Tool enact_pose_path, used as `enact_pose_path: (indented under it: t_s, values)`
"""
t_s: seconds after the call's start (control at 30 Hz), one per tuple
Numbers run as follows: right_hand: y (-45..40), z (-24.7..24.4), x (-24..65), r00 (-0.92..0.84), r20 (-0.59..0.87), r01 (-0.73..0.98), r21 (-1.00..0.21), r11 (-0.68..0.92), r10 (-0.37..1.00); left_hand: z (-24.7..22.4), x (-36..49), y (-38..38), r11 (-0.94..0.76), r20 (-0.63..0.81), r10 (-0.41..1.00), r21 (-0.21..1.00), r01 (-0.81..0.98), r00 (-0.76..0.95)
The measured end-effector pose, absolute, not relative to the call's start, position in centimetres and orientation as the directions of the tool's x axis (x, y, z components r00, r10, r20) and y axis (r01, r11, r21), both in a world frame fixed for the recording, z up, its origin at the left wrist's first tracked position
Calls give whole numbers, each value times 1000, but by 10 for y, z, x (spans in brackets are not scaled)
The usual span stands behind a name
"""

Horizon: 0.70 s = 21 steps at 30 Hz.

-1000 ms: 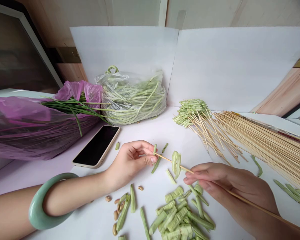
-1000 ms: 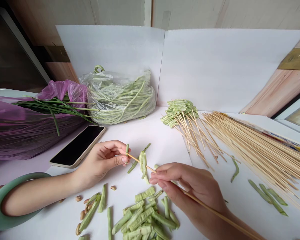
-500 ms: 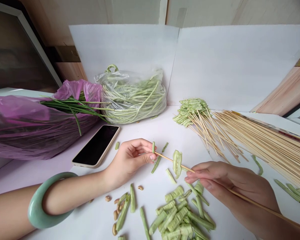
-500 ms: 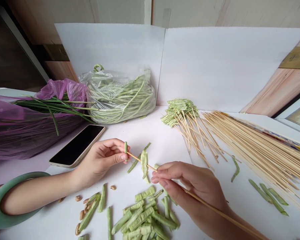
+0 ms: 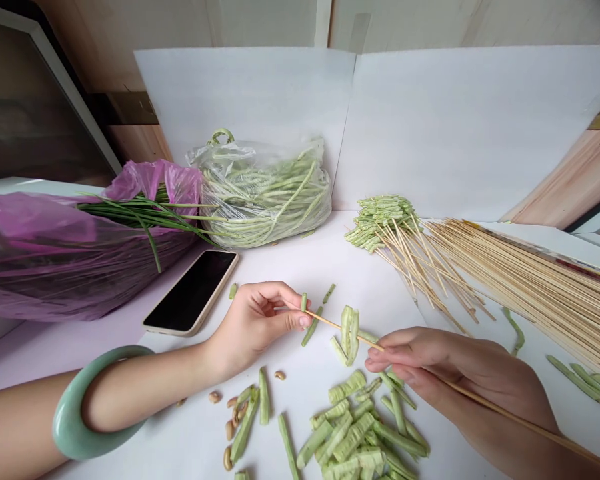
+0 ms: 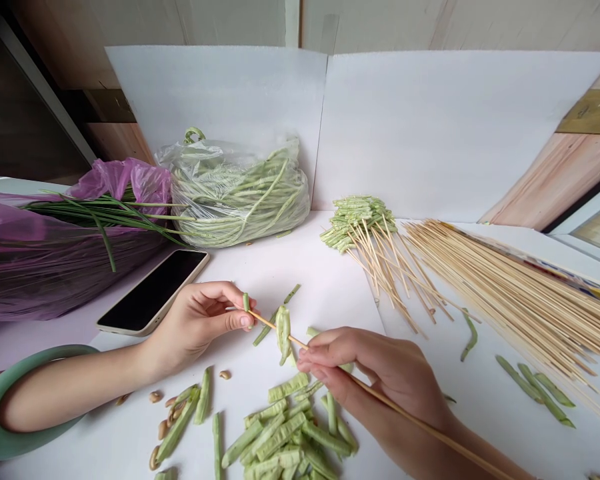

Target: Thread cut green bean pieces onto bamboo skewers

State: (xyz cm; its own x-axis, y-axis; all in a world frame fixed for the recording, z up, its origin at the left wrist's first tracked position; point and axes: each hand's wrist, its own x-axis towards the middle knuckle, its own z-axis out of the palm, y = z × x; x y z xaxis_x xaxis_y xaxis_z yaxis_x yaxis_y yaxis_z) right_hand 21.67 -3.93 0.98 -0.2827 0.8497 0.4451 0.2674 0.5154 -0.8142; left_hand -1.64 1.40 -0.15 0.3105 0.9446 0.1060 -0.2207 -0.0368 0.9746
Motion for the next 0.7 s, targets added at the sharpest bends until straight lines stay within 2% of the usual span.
enact_pose_path:
  t_s: [0.33,0.5,0.7]
  values:
    - [-37,11,216,-279,446,215,-834,508,851,-1,-15,14,-16,96,939,972,-234,330]
    - [-34,9,216,-234,428,189,-861,472,873,1,-16,17,4,77,958,959,-283,276]
    - [-33,9,215,-233,435,173,-862,477,870,2,-16,17,-20,89,963,965,-262,255]
